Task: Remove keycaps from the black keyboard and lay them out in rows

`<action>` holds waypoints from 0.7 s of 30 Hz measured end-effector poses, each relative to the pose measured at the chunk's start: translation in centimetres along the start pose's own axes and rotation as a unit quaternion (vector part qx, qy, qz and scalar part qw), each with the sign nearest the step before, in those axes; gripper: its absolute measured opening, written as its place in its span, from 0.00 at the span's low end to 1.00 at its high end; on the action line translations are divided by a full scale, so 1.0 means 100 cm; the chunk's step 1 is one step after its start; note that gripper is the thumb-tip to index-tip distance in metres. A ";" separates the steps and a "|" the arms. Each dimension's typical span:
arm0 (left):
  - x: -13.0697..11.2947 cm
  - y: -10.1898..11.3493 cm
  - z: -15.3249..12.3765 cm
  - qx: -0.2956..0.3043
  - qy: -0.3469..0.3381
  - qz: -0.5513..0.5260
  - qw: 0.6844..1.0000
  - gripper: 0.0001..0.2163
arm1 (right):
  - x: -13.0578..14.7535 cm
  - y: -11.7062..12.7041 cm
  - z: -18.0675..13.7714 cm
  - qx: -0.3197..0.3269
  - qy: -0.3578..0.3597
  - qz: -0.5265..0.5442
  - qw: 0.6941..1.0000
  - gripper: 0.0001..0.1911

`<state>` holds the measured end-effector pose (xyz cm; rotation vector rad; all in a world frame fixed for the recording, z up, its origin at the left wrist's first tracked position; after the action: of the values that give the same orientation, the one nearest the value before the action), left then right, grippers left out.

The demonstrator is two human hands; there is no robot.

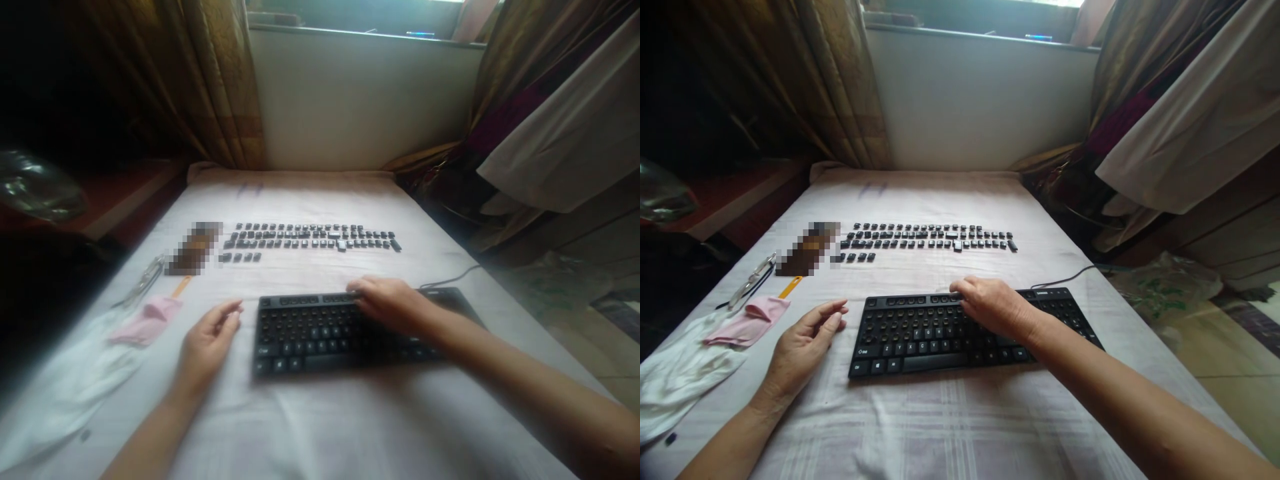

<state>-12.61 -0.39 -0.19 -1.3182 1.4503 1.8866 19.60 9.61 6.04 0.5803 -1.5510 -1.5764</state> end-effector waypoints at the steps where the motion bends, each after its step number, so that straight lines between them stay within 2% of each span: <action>1: -0.002 -0.001 -0.001 0.000 -0.034 0.022 0.999 0.20 | 0.000 0.000 -0.001 -0.040 -0.038 0.074 0.996 0.10; 2: -0.004 -0.002 -0.003 0.001 -0.074 0.045 0.996 0.18 | 0.001 -0.001 -0.002 -0.073 -0.077 0.165 0.981 0.09; 3: -0.006 -0.004 -0.004 0.005 -0.115 0.065 0.991 0.17 | 0.002 -0.003 -0.002 -0.098 -0.117 0.268 0.951 0.09; 5: -0.007 -0.007 -0.007 0.020 -0.185 0.096 0.978 0.18 | 0.009 -0.010 -0.001 -0.110 -0.173 0.436 0.877 0.12; 7: -0.006 -0.011 -0.007 0.034 -0.222 0.121 0.967 0.19 | 0.017 -0.017 0.003 -0.100 -0.197 0.520 0.825 0.15; 9: -0.003 -0.013 -0.006 0.044 -0.233 0.140 0.961 0.19 | 0.024 -0.024 0.008 -0.098 -0.201 0.549 0.805 0.15; 11: 0.000 -0.014 -0.006 0.048 -0.235 0.153 0.959 0.20 | 0.028 -0.032 0.012 -0.093 -0.191 0.554 0.805 0.13; 13: 0.001 -0.014 -0.005 0.049 -0.240 0.160 0.956 0.20 | 0.031 -0.038 0.017 -0.088 -0.170 0.542 0.818 0.11; 21: 0.003 -0.015 -0.006 0.047 -0.243 0.175 0.953 0.19 | 0.036 -0.043 0.025 -0.065 -0.075 0.413 0.905 0.03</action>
<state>-11.30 -0.39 -1.21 -0.5124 1.5429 2.1286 14.65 7.73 2.98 -0.2776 -1.4926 -1.0500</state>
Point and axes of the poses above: each hand's wrist, its own z-axis towards the middle knuckle, its own y-axis out of the back of the hand, x = y × z, the point moved 2 cm from there along z, towards the middle knuckle, and after that the axes turned 5 degrees about y, right-handed, at the moved point
